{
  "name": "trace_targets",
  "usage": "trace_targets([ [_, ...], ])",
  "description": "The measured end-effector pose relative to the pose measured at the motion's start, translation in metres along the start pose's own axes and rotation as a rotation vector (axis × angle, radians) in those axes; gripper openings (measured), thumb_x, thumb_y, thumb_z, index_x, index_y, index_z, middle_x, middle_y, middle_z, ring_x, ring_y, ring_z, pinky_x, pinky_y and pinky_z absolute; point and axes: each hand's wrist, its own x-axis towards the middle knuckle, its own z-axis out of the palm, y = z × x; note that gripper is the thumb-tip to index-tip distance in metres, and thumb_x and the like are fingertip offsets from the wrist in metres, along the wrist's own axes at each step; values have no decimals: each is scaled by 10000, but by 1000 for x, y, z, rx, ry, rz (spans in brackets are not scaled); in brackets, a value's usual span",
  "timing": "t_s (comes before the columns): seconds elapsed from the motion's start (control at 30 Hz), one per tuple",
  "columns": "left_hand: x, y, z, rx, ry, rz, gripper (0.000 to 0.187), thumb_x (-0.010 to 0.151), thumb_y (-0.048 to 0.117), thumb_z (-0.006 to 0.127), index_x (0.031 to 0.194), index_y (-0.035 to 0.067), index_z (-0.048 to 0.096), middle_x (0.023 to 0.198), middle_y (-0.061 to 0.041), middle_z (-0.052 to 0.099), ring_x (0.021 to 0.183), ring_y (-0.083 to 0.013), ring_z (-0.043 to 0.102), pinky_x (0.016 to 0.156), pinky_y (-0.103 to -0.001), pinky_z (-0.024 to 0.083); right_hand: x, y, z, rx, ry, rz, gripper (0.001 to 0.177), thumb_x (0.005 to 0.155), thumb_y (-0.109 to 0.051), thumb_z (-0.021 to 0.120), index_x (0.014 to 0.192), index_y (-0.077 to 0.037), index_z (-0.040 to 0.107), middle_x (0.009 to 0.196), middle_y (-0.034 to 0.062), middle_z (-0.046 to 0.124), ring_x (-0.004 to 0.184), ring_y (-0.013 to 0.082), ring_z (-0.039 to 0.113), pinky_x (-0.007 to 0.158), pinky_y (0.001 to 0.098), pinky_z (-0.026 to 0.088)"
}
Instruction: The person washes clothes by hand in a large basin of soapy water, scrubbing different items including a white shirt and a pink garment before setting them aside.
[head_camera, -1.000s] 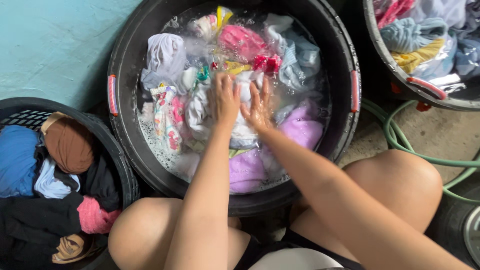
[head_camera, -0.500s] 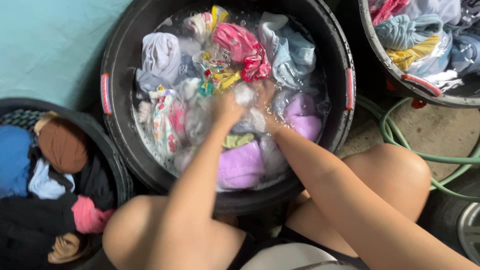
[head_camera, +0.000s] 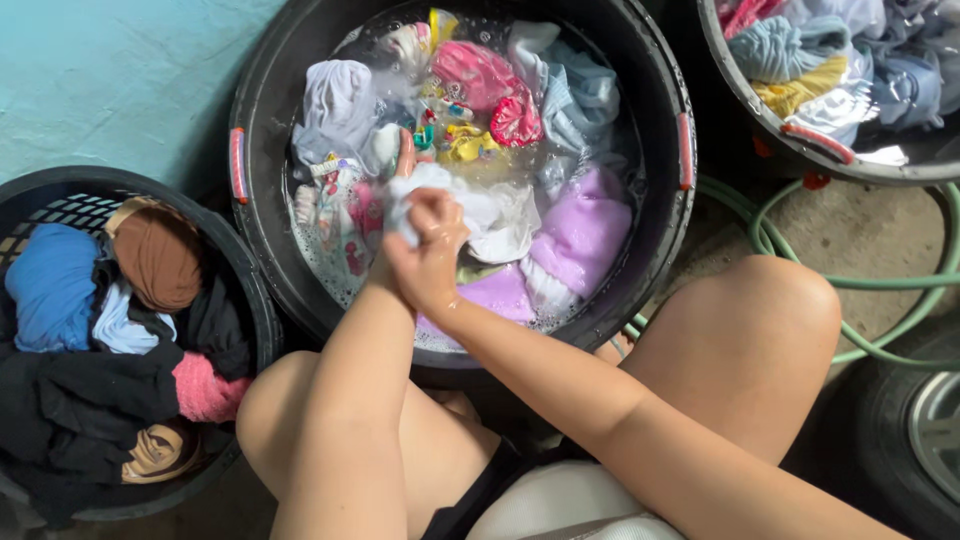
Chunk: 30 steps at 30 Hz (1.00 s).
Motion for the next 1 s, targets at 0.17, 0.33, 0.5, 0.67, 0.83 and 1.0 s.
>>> trace_targets([
  [0.17, 8, -10, 18, 127, 103, -174, 518, 943, 529, 673, 1082, 34, 599, 917, -60, 598, 769, -160, 534, 674, -381, 431, 51, 19, -5, -246, 106, -257, 210, 818, -219, 795, 882, -72, 658, 957, 87, 617, 929, 323, 589, 883, 474, 440],
  [0.33, 28, 15, -2, 621, 218, 291, 693, 1011, 573, 677, 866, -104, 670, 760, -91, 582, 680, -181, 498, 613, -411, 428, 136, 127, -34, -268, 87, -86, 211, 962, -256, 757, 908, -70, 674, 932, 105, 649, 915, 302, 614, 852, 441, 486],
  [0.5, 29, 31, -32, 1327, 552, 625, 671, 860, 522, 789, 1215, -12, 589, 1203, -278, 537, 1037, -423, 604, 838, -546, 514, 60, 166, -27, -724, 247, -72, 770, 855, -274, 802, 1409, 109, 428, 1439, 360, 376, 1330, 526, 363, 1101, 605, 317],
  [0.67, 8, -13, -44, 1605, 534, 850, 664, 956, 466, 768, 1389, 75, 449, 1494, -215, 313, 1373, -459, 406, 1156, -621, 379, 19, 178, -36, -485, -373, -256, 692, 826, -233, 741, 1448, -106, 466, 1533, 311, 389, 1404, 466, 374, 1154, 542, 350],
  [0.83, 4, -77, -42, 1548, 391, 806, 718, 863, 551, 727, 1361, 99, 475, 1429, -195, 374, 1379, -461, 322, 1153, -660, 252, 75, 243, -75, -51, -355, 223, 464, 981, -283, 658, 1389, -173, 466, 1209, 121, 588, 1169, 377, 510, 1043, 543, 427],
  [1.0, 29, -129, -7, 2091, 294, 707, 598, 906, 423, 641, 1417, 116, 584, 1607, -163, 317, 1516, -364, 244, 1206, -616, 193, 65, 252, -82, -848, -228, -447, 471, 974, -366, 580, 1353, -109, 471, 1242, 194, 576, 1159, 367, 542, 992, 477, 462],
])
